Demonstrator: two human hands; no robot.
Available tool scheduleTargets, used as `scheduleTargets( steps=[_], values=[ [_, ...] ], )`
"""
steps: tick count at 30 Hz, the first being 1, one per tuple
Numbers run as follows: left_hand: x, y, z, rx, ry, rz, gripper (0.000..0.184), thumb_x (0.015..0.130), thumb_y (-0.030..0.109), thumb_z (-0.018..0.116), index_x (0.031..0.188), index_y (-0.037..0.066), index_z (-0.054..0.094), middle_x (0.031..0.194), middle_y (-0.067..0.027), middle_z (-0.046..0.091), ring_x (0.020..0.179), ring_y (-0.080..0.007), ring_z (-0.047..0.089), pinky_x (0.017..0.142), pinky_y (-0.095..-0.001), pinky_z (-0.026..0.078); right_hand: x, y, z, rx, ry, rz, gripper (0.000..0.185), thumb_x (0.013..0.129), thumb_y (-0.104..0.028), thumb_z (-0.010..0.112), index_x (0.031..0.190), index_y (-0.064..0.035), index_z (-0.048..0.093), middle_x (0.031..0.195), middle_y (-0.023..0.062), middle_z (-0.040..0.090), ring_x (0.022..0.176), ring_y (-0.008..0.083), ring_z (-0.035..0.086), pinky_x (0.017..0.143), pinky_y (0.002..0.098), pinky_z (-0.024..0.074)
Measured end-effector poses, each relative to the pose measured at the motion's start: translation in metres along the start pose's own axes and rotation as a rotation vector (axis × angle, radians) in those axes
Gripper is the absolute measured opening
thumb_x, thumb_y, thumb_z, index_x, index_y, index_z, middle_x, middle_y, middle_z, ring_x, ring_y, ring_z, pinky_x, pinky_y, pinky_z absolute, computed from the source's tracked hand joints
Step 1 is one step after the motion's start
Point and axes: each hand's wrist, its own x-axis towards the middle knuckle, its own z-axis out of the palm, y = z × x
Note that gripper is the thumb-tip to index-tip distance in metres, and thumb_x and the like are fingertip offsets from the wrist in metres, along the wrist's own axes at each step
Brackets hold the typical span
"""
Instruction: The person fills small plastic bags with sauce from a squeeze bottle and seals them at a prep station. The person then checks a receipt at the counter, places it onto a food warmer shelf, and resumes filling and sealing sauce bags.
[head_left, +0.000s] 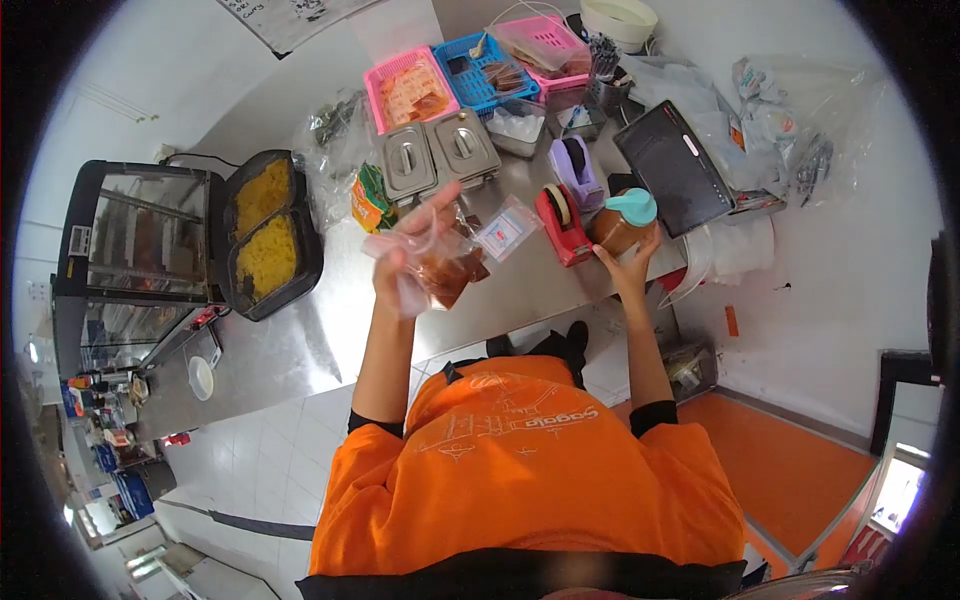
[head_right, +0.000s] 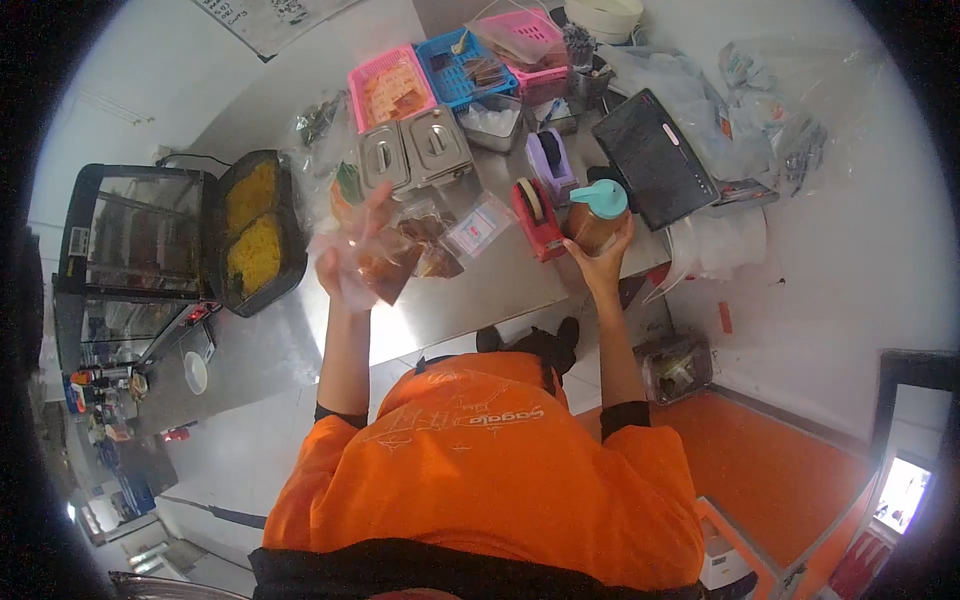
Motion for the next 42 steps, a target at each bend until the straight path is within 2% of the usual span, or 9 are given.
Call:
scheduleTargets(
  steps=[4,9,12,16,17,33,36,39,42],
  values=[
    [-0.015,-0.007,-0.01,0.522,0.162,0.002,0.083,0.069,0.032,0.081,0.135,-0.004,0.046,0.1,-0.0034,0.056,0.092,-0.0129,0.053,0.083,-0.0244,0.043,-0.006,-0.009,0.024,-0.112,0.148,-0.043,0.124,0.059,-0.033,0.091,0.144,-0.0024,0.005,0.143,0.0241,0.025,0.135,0.0366,0.027,0.112,0.0472,0.023],
    [-0.023,-0.02,-0.016,0.976,0.181,0.049,0.07,0.07,0.015,0.079,0.134,0.004,0.052,0.093,-0.0032,0.054,0.086,-0.0126,0.049,0.079,-0.0236,0.04,0.018,0.011,0.031,-0.228,0.228,0.12,0.105,0.057,-0.024,0.089,0.138,-0.0006,0.026,0.134,0.0238,0.043,0.123,0.0371,0.046,0.103,0.0436,0.0363],
    [-0.025,-0.022,-0.026,1.178,0.154,0.149,0.067,0.071,0.014,0.077,0.133,0.003,0.053,0.089,-0.0042,0.053,0.083,-0.0134,0.049,0.076,-0.0248,0.041,0.031,-0.016,-0.007,-0.324,-0.042,-0.177,0.099,0.058,-0.026,0.088,0.135,0.0006,0.032,0.134,0.0219,0.043,0.122,0.0349,0.047,0.103,0.0437,0.0367],
    [-0.017,-0.028,-0.031,1.321,0.103,0.207,0.068,0.07,0.015,0.079,0.132,0.002,0.053,0.086,-0.0065,0.053,0.077,-0.0155,0.051,0.07,-0.026,0.043,0.056,-0.137,-0.051,-0.509,-0.555,-0.461,0.089,0.055,-0.02,0.085,0.134,-0.0163,0.046,0.13,0.0148,0.048,0.12,0.0336,0.049,0.103,0.0524,0.0352],
    [-0.015,-0.031,-0.03,1.309,0.087,0.218,0.069,0.069,0.015,0.079,0.132,0.003,0.053,0.086,-0.0067,0.053,0.076,-0.0158,0.051,0.07,-0.026,0.044,0.06,-0.177,-0.054,-0.577,-0.628,-0.507,0.087,0.054,-0.018,0.083,0.134,-0.0262,0.048,0.123,0.0122,0.05,0.117,0.0329,0.051,0.101,0.0555,0.0356],
    [-0.008,-0.052,-0.006,1.25,-0.126,0.195,0.07,0.069,0.016,0.079,0.134,0.008,0.053,0.085,-0.0079,0.054,0.077,-0.0197,0.056,0.072,-0.0292,0.047,0.085,-0.293,-0.062,-1.134,-0.879,-0.756,0.08,0.057,-0.016,0.08,0.13,-0.0334,0.052,0.107,0.0062,0.057,0.099,0.0249,0.057,0.079,0.0429,0.0416],
    [-0.004,-0.054,-0.004,1.223,-0.13,0.189,0.07,0.069,0.015,0.08,0.133,0.007,0.053,0.086,-0.0087,0.054,0.077,-0.0196,0.056,0.071,-0.0289,0.047,0.085,-0.285,-0.068,-1.112,-0.899,-0.659,0.083,0.056,-0.016,0.08,0.132,-0.0327,0.05,0.11,0.0069,0.055,0.098,0.0269,0.057,0.079,0.043,0.0421],
    [0.004,-0.062,-0.005,1.139,-0.111,0.18,0.069,0.071,0.014,0.079,0.134,0.008,0.053,0.087,-0.0073,0.054,0.076,-0.0161,0.055,0.07,-0.0266,0.046,0.08,-0.236,-0.074,-0.827,-0.964,-0.436,0.091,0.053,-0.019,0.083,0.135,-0.0293,0.045,0.119,0.0107,0.052,0.102,0.0333,0.055,0.085,0.0463,0.043],
    [0.016,-0.068,-0.005,0.955,-0.082,0.08,0.07,0.072,0.013,0.078,0.136,0.007,0.051,0.095,-0.0041,0.058,0.081,-0.0132,0.055,0.074,-0.0256,0.046,0.048,-0.144,-0.068,-0.424,-0.781,-0.274,0.101,0.052,-0.023,0.087,0.139,-0.0171,0.035,0.125,0.0148,0.048,0.111,0.0356,0.052,0.095,0.0471,0.0409]
  ],
)
